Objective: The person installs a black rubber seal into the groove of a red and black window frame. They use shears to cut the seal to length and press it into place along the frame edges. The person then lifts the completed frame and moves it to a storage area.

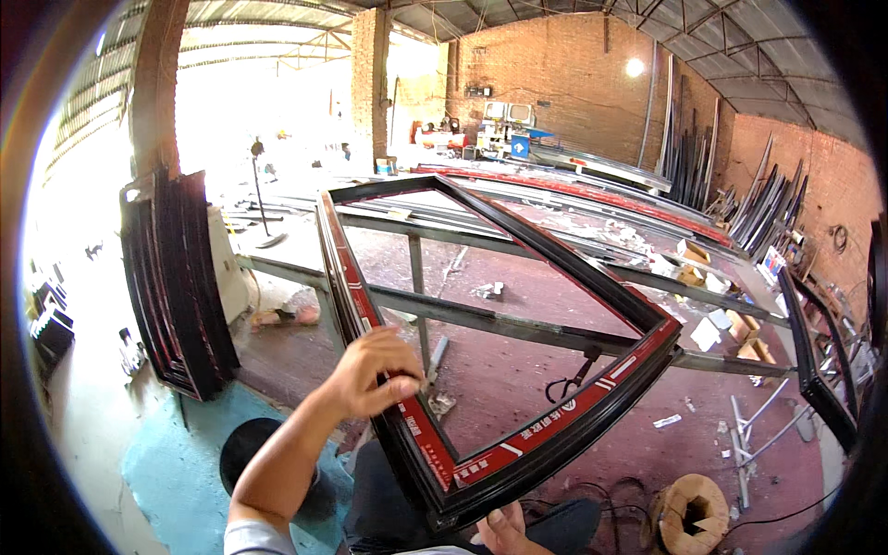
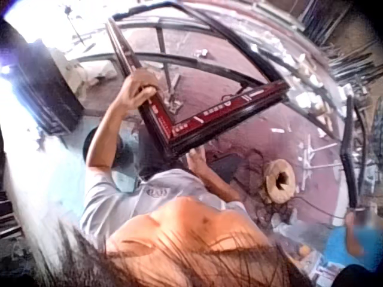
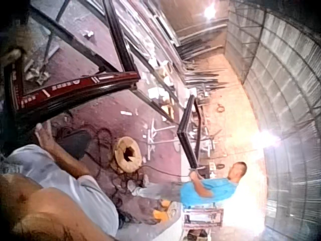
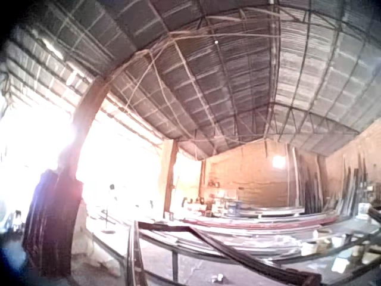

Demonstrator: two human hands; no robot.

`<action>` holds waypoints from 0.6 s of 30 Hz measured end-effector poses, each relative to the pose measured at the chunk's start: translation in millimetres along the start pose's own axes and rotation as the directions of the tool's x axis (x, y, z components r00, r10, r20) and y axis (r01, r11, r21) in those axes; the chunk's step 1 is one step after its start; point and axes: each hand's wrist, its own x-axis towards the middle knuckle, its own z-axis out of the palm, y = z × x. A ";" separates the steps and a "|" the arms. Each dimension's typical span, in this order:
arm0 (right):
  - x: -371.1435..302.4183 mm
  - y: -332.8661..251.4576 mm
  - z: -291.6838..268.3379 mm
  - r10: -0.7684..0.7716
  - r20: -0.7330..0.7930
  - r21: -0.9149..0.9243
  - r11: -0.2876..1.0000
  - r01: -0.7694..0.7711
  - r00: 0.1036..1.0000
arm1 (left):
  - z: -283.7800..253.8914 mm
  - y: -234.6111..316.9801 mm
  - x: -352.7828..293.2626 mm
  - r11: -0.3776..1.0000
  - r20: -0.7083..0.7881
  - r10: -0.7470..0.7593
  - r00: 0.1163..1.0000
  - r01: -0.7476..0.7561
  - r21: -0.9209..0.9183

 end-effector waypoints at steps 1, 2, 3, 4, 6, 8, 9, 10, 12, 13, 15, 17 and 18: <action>4.8 -4.0 2.9 -0.027 0.039 -0.055 0.998 0.029 0.999 | 1.0 19.0 -3.4 1.000 0.008 0.004 1.000 -0.004 0.004; 3.0 -11.8 4.8 -0.046 0.063 -0.113 0.992 0.052 0.997 | 5.2 34.8 -7.7 1.000 0.017 0.000 1.000 0.000 -0.009; 7.6 -19.1 8.0 -0.094 0.076 -0.139 0.985 0.103 0.993 | 4.8 43.8 -9.5 1.000 0.086 -0.002 0.996 0.003 -0.004; 11.0 -26.5 11.9 -0.134 0.087 -0.164 0.976 0.146 0.987 | 9.3 56.1 -12.3 1.000 0.085 -0.006 0.996 0.007 -0.003; 21.3 -40.7 18.8 -0.232 0.110 -0.134 0.960 0.246 0.966 | 20.5 83.1 -14.7 1.000 0.063 -0.007 0.998 0.007 0.001; 30.1 -48.3 17.2 -0.318 0.140 -0.063 0.942 0.329 0.938 | 32.0 101.1 -20.1 0.999 0.046 0.000 0.999 -0.002 0.040; 36.5 -55.1 9.1 -0.347 0.163 -0.049 0.932 0.359 0.924 | 34.4 107.6 -19.3 0.997 0.046 -0.018 0.999 0.015 0.075; 39.3 -62.9 1.7 -0.333 0.110 0.016 0.943 0.333 0.936 | 37.1 111.2 -18.9 0.993 0.046 -0.037 0.998 0.032 0.109; 46.7 -75.0 -6.3 -0.290 0.013 0.172 0.943 0.283 0.957 | 35.9 113.7 -19.8 0.992 0.040 -0.058 0.998 0.053 0.119; 52.2 -84.0 -8.4 -0.283 0.004 0.190 0.942 0.277 0.959 | 34.6 113.9 -20.4 0.991 0.036 -0.065 0.997 0.060 0.123; 66.5 -102.1 -8.1 -0.298 -0.013 0.227 0.929 0.293 0.954 | 32.7 112.7 -18.3 0.993 0.053 -0.055 0.997 0.050 0.105; 82.2 -113.1 -12.1 -0.339 0.074 0.292 0.906 0.305 0.938 | 32.7 112.3 -17.8 0.995 0.070 -0.055 0.996 0.049 0.085; 88.4 -114.4 -13.9 -0.362 0.115 0.287 0.904 0.318 0.925 | 30.2 111.3 -17.6 0.995 0.072 -0.053 0.996 0.047 0.085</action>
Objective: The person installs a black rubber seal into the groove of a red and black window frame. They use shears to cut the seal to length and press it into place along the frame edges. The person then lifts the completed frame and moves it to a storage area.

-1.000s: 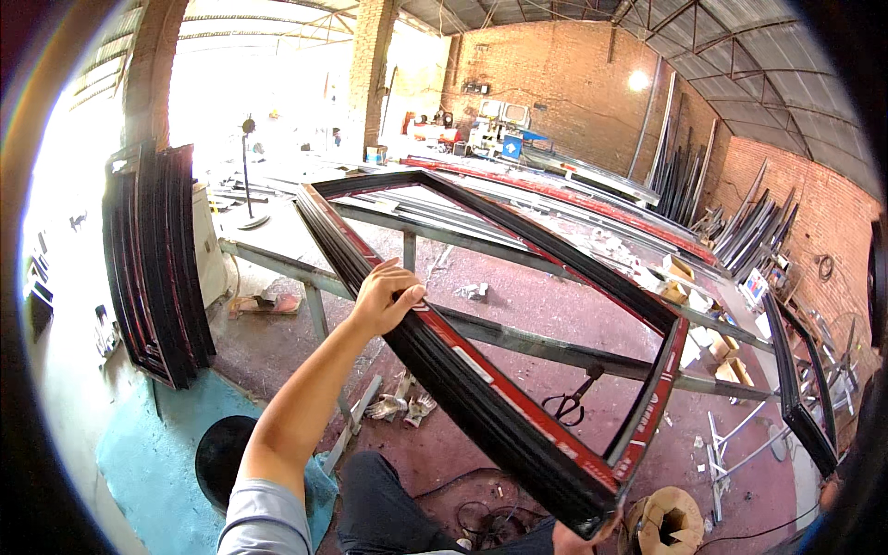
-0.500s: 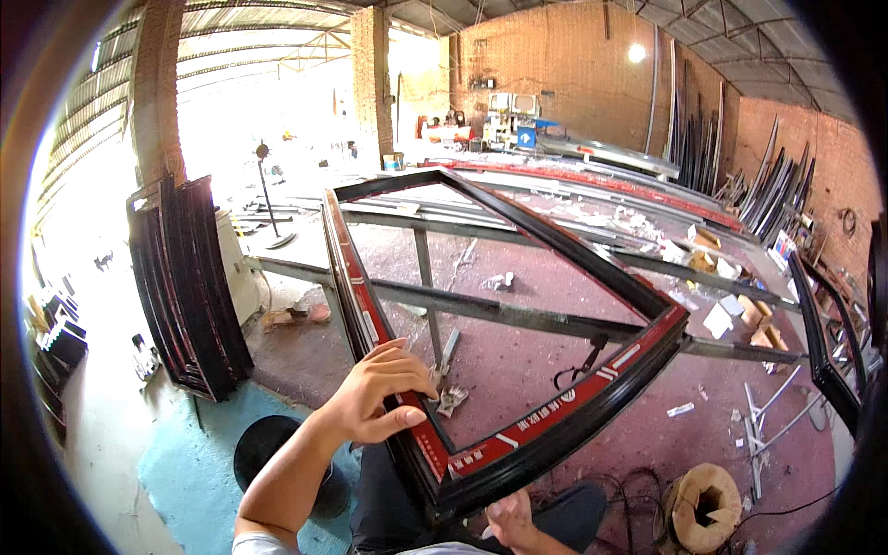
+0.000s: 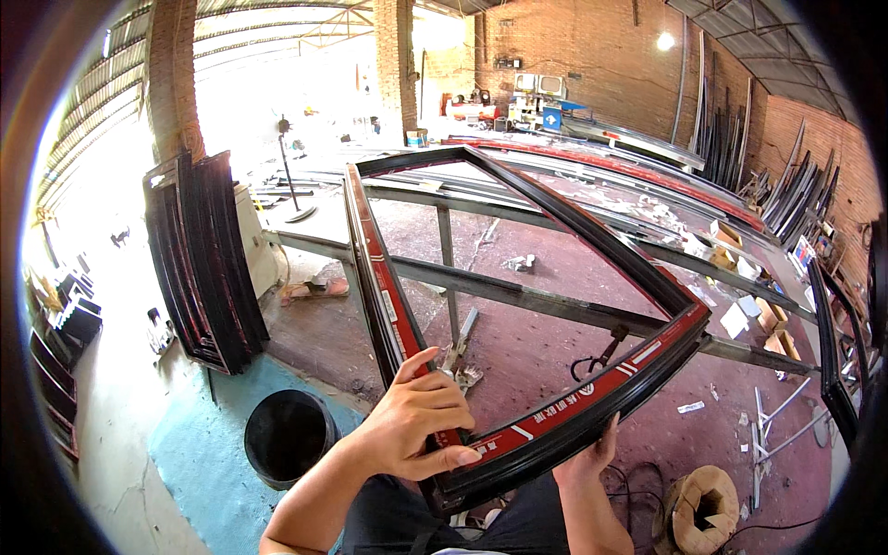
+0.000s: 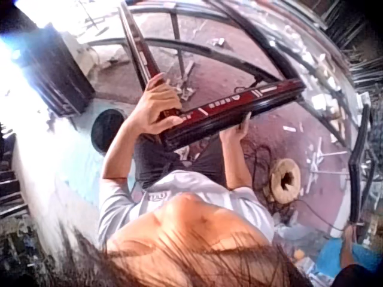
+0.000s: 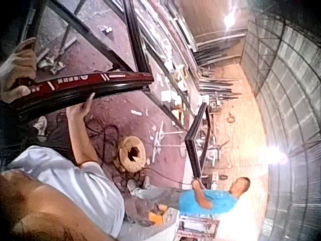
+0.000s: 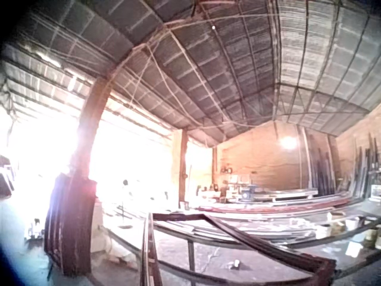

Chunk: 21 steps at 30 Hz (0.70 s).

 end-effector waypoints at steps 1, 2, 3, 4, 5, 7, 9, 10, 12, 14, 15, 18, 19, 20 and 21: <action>2.5 4.7 0.8 0.000 0.008 0.030 1.000 0.000 1.000 | -3.2 -1.0 -0.4 1.000 0.002 0.002 1.000 -0.002 -0.001; 5.4 7.5 2.9 0.005 0.019 0.056 0.998 -0.006 1.000 | -4.4 -1.8 -1.1 1.000 -0.002 0.002 1.000 -0.002 -0.001; 8.3 11.2 4.8 0.009 0.030 0.083 0.997 -0.012 1.000 | -6.6 -6.1 -4.7 1.000 0.011 0.013 1.000 -0.013 0.015; 6.8 17.1 4.9 0.004 0.014 0.039 0.999 -0.005 1.000 | -10.1 -10.4 -9.8 1.000 0.009 0.015 1.000 -0.015 0.000; 1.3 20.4 1.7 -0.006 0.003 -0.010 1.000 0.006 1.000 | -11.4 -14.8 -13.1 1.000 0.003 0.024 1.000 -0.024 -0.016; -10.0 29.1 -3.4 0.033 -0.028 -0.061 0.998 -0.034 0.999 | -21.5 -22.0 -22.1 0.999 -0.009 0.031 0.999 -0.032 -0.042; -21.6 44.5 -1.0 0.054 -0.029 -0.046 0.997 -0.055 0.998 | -34.3 -32.8 -31.7 0.997 -0.001 0.058 0.998 -0.058 -0.055; -25.1 52.6 1.4 0.061 -0.029 -0.039 0.997 -0.062 0.998 | -40.8 -38.4 -36.1 0.995 0.004 0.074 0.997 -0.074 -0.063; -28.5 66.0 14.4 0.118 -0.058 -0.092 0.988 -0.123 0.991 | -51.7 -45.7 -49.8 0.997 -0.002 0.046 0.999 -0.046 -0.067; -31.6 74.4 29.9 0.187 -0.102 -0.147 0.969 -0.200 0.977 | -60.4 -51.5 -61.6 0.996 -0.028 0.025 0.999 -0.027 -0.084; -33.0 78.8 35.0 0.204 -0.130 -0.157 0.962 -0.223 0.970 | -61.0 -55.4 -66.3 0.995 -0.075 0.016 0.997 -0.023 -0.099; -42.0 88.2 26.1 0.224 -0.192 -0.231 0.936 -0.266 0.955 | -65.9 -67.0 -75.5 0.990 -0.155 0.047 0.987 -0.066 -0.122; -37.9 87.0 34.7 0.229 -0.152 -0.241 0.935 -0.260 0.962 | -64.1 -70.0 -77.2 0.989 -0.173 0.049 0.984 -0.071 -0.127; -37.9 84.8 33.2 0.239 -0.138 -0.251 0.930 -0.267 0.961 | -60.0 -71.2 -79.1 0.988 -0.195 0.035 0.980 -0.063 -0.141; -36.8 84.0 31.6 0.251 -0.113 -0.251 0.929 -0.272 0.961 | -59.8 -70.8 -80.9 0.986 -0.218 0.038 0.975 -0.071 -0.148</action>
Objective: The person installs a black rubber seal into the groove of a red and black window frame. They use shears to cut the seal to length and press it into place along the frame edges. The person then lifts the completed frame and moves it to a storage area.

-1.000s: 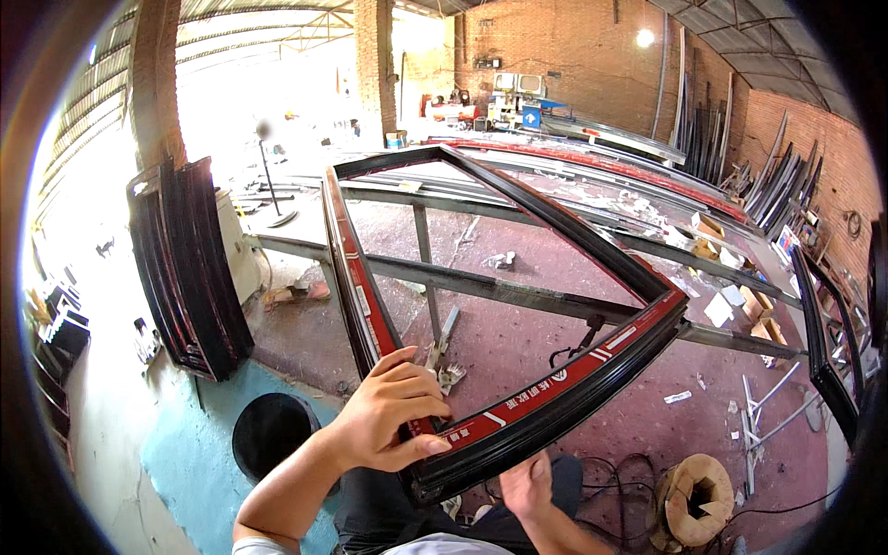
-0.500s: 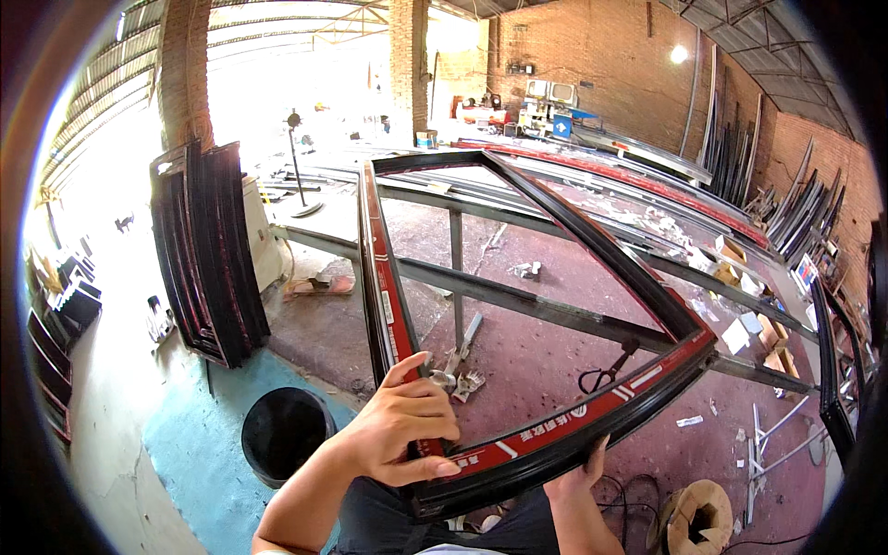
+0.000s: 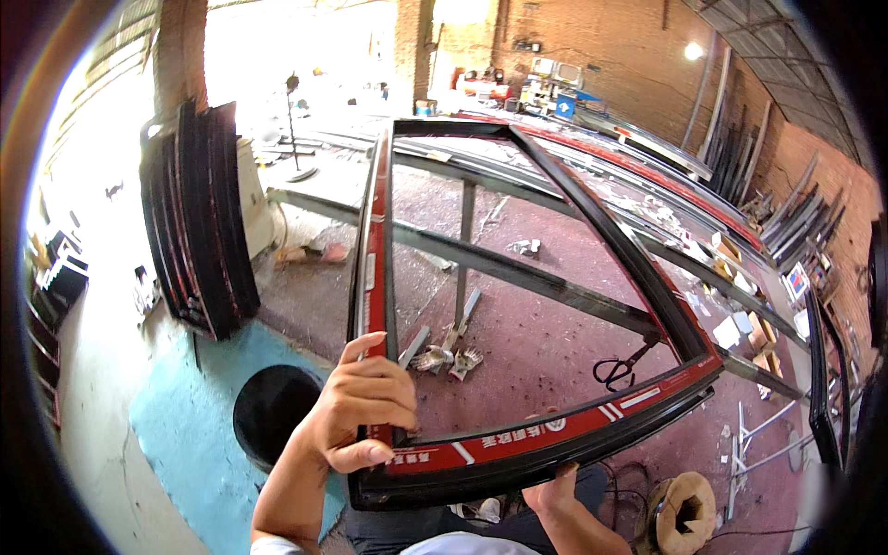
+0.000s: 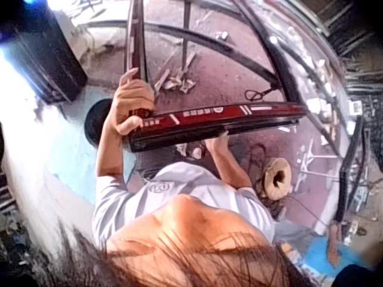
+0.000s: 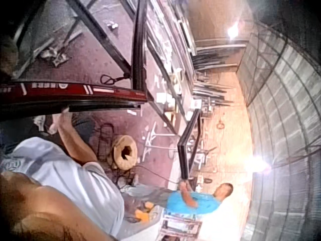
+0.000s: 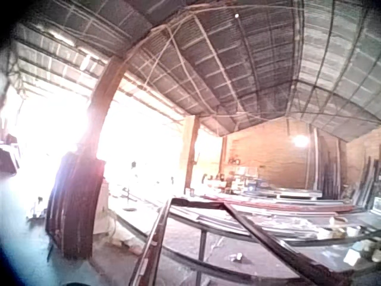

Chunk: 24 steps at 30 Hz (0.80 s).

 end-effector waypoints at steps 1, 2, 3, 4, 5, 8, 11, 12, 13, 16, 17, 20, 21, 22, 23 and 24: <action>0.0 -1.2 -2.9 0.006 0.027 0.000 1.000 -0.006 1.000 | 1.8 -1.0 -3.1 1.000 -0.024 0.007 1.000 -0.007 -0.008; -3.2 -3.0 -7.7 0.092 0.008 0.089 0.992 -0.092 0.996 | 3.9 -2.5 -5.8 1.000 -0.061 0.015 0.998 -0.015 -0.005; -5.1 -1.0 -22.6 0.040 0.051 -0.006 0.999 -0.039 0.998 | 5.3 -7.3 -10.3 0.999 -0.083 0.018 0.996 -0.020 -0.024; -5.1 4.3 -43.1 -0.009 0.098 -0.099 0.995 0.019 0.995 | 6.3 -9.6 -14.9 0.999 -0.102 0.014 0.995 -0.017 -0.030; -2.3 1.8 -45.0 -0.080 0.180 -0.186 0.976 0.113 0.980 | 9.0 -11.8 -15.5 0.999 -0.113 0.014 0.994 -0.019 -0.042; 3.7 14.5 -83.6 -0.076 0.015 -0.384 0.920 0.076 0.997 | 7.7 -6.0 -28.4 0.993 -0.150 -0.122 0.981 0.120 -0.020; 22.8 16.3 -136.0 -0.089 -0.285 -0.470 0.881 -0.058 0.954 | 18.6 4.7 -43.7 0.978 -0.266 -0.209 0.941 0.208 -0.033; 34.8 15.3 -149.8 -0.109 -0.336 -0.464 0.884 -0.063 0.935 | 24.2 5.1 -50.4 0.974 -0.303 -0.226 0.926 0.221 -0.050; 42.2 12.0 -163.3 -0.131 -0.382 -0.464 0.883 -0.068 0.915 | 31.7 6.1 -55.3 0.970 -0.338 -0.243 0.909 0.234 -0.070; 62.9 2.3 -198.8 -0.191 -0.477 -0.486 0.871 -0.077 0.858 | 37.4 22.4 -63.2 0.956 -0.394 -0.280 0.875 0.291 -0.033; 67.5 -4.0 -210.7 -0.216 -0.501 -0.500 0.863 -0.076 0.838 | 41.6 18.6 -68.7 0.965 -0.427 -0.247 0.870 0.261 -0.028; 71.1 -27.4 -241.3 -0.283 -0.562 -0.525 0.848 -0.072 0.777 | 49.7 17.4 -74.3 0.967 -0.457 -0.219 0.862 0.253 0.015; 68.7 -32.8 -250.9 -0.297 -0.581 -0.531 0.844 -0.076 0.758 | 52.8 15.2 -77.4 0.964 -0.467 -0.231 0.854 0.264 0.006; 67.8 -35.6 -258.0 -0.305 -0.596 -0.531 0.844 -0.080 0.743 | 58.0 13.5 -80.3 0.959 -0.525 -0.267 0.808 0.278 -0.060; 71.4 -39.0 -266.1 -0.317 -0.608 -0.536 0.840 -0.082 0.728 | 65.8 4.7 -77.6 0.964 -0.601 -0.263 0.754 0.188 -0.187; 71.5 -41.5 -275.1 -0.327 -0.619 -0.546 0.833 -0.091 0.714 | 73.9 -3.4 -75.3 0.952 -0.671 -0.263 0.693 0.076 -0.296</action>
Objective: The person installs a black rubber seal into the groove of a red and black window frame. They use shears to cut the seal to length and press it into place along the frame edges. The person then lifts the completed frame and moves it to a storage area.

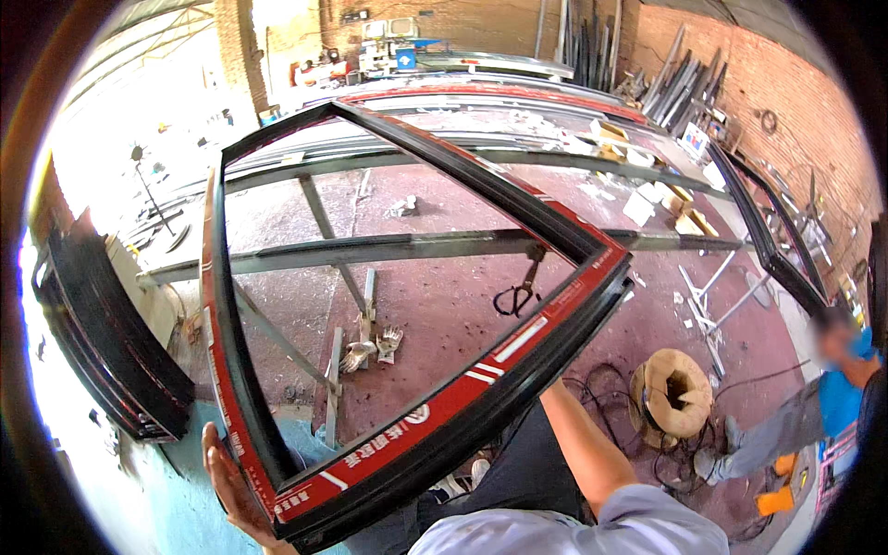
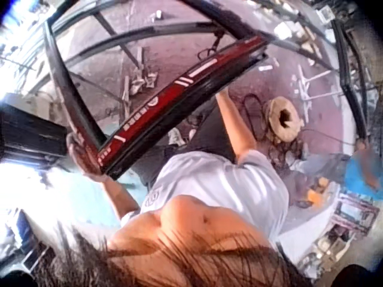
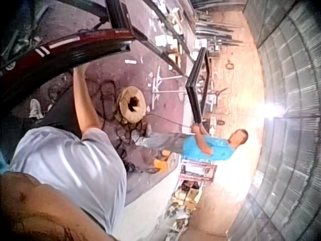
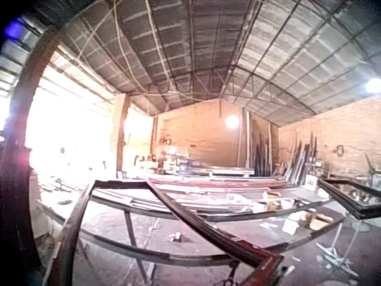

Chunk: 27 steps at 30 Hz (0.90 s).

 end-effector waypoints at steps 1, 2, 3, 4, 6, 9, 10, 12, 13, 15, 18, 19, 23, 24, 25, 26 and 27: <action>7.1 3.2 -5.7 -0.001 -0.021 -0.013 1.000 0.000 1.000 | -0.2 -6.9 0.6 0.999 -0.051 0.004 0.999 -0.006 -0.050; 15.5 6.7 -12.8 -0.005 -0.041 -0.025 1.000 0.004 0.999 | -2.1 -14.8 -2.7 0.999 -0.072 -0.022 0.997 0.019 -0.046; 22.3 9.2 -19.3 -0.011 -0.059 -0.045 0.999 0.009 0.998 | -7.1 -21.2 -8.7 0.997 -0.081 -0.072 0.994 0.072 0.001; 31.0 11.3 -25.0 -0.019 -0.075 -0.066 0.998 0.014 0.997 | -13.8 -28.9 -14.4 0.980 -0.077 -0.162 0.984 0.169 0.101; 41.8 21.5 -20.6 -0.033 -0.075 -0.125 0.992 0.023 0.997 | -48.1 -39.8 -41.5 0.846 -0.082 -0.392 0.916 0.394 0.360; 52.6 43.7 -25.6 -0.050 -0.091 -0.250 0.968 0.026 0.995 | -98.3 -72.5 -111.9 0.439 -0.089 -0.743 0.663 0.584 0.682; 52.0 56.2 -38.0 -0.056 -0.114 -0.319 0.948 0.017 0.992 | -105.5 -88.8 -137.9 0.325 -0.080 -0.819 0.568 0.574 0.751; 46.5 70.6 -70.5 -0.105 -0.156 -0.445 0.895 0.025 0.982 | -107.7 -112.9 -179.3 0.180 -0.060 -0.899 0.433 0.492 0.852; 38.6 80.1 -79.0 -0.140 -0.158 -0.501 0.865 0.043 0.977 | -105.4 -120.2 -199.5 0.131 -0.064 -0.914 0.401 0.440 0.888; 3.1 93.1 -67.7 -0.168 -0.144 -0.529 0.846 0.068 0.975 | -102.8 -115.4 -237.4 0.012 -0.119 -0.914 0.388 0.320 0.947; -48.8 123.2 -93.6 -0.240 0.166 -0.896 0.369 0.248 0.956 | -86.8 -114.4 -252.2 -0.095 -0.165 -0.914 0.372 0.198 0.976; -56.9 126.6 -99.2 -0.182 0.377 -0.886 0.214 0.411 0.908 | -91.9 -120.5 -250.2 -0.108 -0.180 -0.921 0.345 0.219 0.970; -77.9 108.8 -70.2 0.193 0.537 -0.818 0.357 0.451 0.822 | -92.6 -133.3 -252.2 -0.090 -0.146 -0.889 0.434 0.147 0.985; -76.2 110.2 -72.9 0.186 0.562 -0.813 0.302 0.498 0.806 | -82.4 -138.0 -247.6 -0.070 -0.126 -0.885 0.449 0.141 0.988; -74.7 111.3 -76.7 0.184 0.586 -0.805 0.246 0.540 0.789 | -71.3 -142.2 -243.3 -0.048 -0.105 -0.880 0.463 0.133 0.990; -77.8 100.0 -71.5 0.146 0.567 -0.796 0.349 0.494 0.811 | -65.2 -141.1 -241.3 -0.044 -0.103 -0.872 0.478 0.133 0.990; -78.0 95.4 -76.3 0.066 0.525 -0.789 0.410 0.457 0.849 | -54.5 -140.5 -236.8 0.008 -0.054 -0.872 0.487 0.125 0.992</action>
